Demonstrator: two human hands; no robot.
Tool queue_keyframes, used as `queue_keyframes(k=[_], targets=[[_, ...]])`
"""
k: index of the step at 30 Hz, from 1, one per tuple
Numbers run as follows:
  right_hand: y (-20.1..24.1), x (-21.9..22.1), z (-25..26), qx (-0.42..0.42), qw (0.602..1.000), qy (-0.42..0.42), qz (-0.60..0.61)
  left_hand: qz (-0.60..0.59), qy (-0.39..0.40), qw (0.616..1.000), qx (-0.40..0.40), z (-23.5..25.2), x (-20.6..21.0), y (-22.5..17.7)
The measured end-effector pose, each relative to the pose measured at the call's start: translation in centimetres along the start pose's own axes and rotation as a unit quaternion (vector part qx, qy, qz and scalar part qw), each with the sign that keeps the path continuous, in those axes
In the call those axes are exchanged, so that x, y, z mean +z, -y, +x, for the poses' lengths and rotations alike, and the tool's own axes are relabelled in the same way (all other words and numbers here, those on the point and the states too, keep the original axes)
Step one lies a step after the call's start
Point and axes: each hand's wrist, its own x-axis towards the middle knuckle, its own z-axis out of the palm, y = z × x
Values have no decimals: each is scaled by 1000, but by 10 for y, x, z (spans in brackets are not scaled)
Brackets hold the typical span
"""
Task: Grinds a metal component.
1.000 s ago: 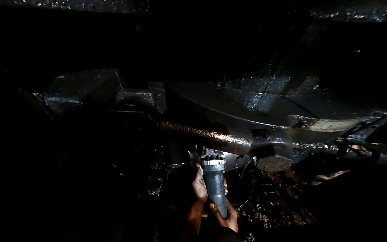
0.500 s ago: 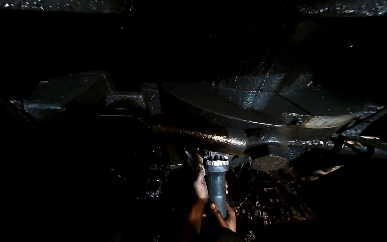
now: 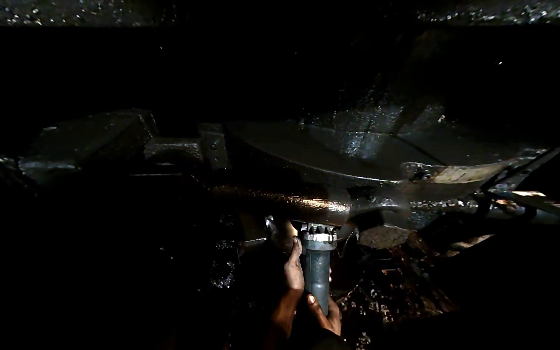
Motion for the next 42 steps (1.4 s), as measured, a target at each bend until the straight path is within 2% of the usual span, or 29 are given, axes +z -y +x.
queue_keyframes(k=[8, 15, 22, 42], targets=[[-15, -4, 3, -35, 999, -2, 18, 72, -13, 996, 42, 2, -1, 3], [-18, -6, 2, -37, 997, 5, 65, 70, -17, 997, 11, 2, 2, 6], [-25, -8, 3, -48, 993, 6, 109, 111, -32, 993, 25, 0, 7, 7], [-26, -12, 0, -32, 992, -4, 124, 143, -14, 989, 23, -1, 8, 16]])
